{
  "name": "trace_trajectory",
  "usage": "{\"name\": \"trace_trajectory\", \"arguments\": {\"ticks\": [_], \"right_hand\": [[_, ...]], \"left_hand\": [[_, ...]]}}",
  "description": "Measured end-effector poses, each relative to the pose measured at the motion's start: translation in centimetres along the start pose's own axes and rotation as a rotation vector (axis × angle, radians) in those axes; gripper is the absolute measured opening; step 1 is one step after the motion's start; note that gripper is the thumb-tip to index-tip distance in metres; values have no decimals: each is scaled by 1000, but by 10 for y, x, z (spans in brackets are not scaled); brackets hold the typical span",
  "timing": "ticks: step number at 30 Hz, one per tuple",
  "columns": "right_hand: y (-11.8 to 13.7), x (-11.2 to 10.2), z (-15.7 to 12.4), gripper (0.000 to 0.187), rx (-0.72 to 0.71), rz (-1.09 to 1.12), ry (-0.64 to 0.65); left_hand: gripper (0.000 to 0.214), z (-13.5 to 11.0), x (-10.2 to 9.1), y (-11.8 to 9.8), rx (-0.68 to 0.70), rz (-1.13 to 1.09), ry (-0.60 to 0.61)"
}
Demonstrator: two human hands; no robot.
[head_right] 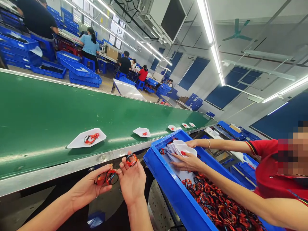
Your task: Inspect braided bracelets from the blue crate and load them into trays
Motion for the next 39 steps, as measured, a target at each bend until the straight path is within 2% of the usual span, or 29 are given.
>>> {"name": "trace_trajectory", "arguments": {"ticks": [7, 14, 19, 24, 28, 33, 36, 39], "right_hand": [[-2, -7, 4, 31, -4, -19, -6], [-7, -8, 6, 28, 24, 117, 36], [-9, -11, 8, 30, 4, 42, -18], [-12, -11, 8, 31, 2, 5, -4], [-15, -10, 5, 31, 14, 49, 10], [-30, -9, -2, 37, 151, -5, 42], [-41, -11, -7, 38, 239, -11, 51], [-46, -15, -9, 37, 275, 10, 48]], "left_hand": [[14, 2, 0, 1, -10, 0, -4], [12, 2, 0, 1, -14, 6, -10], [10, 1, -2, -1, 1, 29, -18], [14, -3, -4, -6, 67, 94, 8], [19, -10, 7, -20, 209, 314, 102], [25, -23, 20, -45, 519, 769, 78], [17, -30, 29, -50, 626, 921, 130], [19, -32, 34, -48, 687, 1032, 178]]}}
Point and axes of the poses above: each hand's wrist, its own z-axis towards the middle knuckle, its own x-axis out of the palm, y = z × x, the point moved 7 cm from there along z, towards the middle knuckle, and after that the axes turned 3 degrees about -y, right-handed, at the moved point
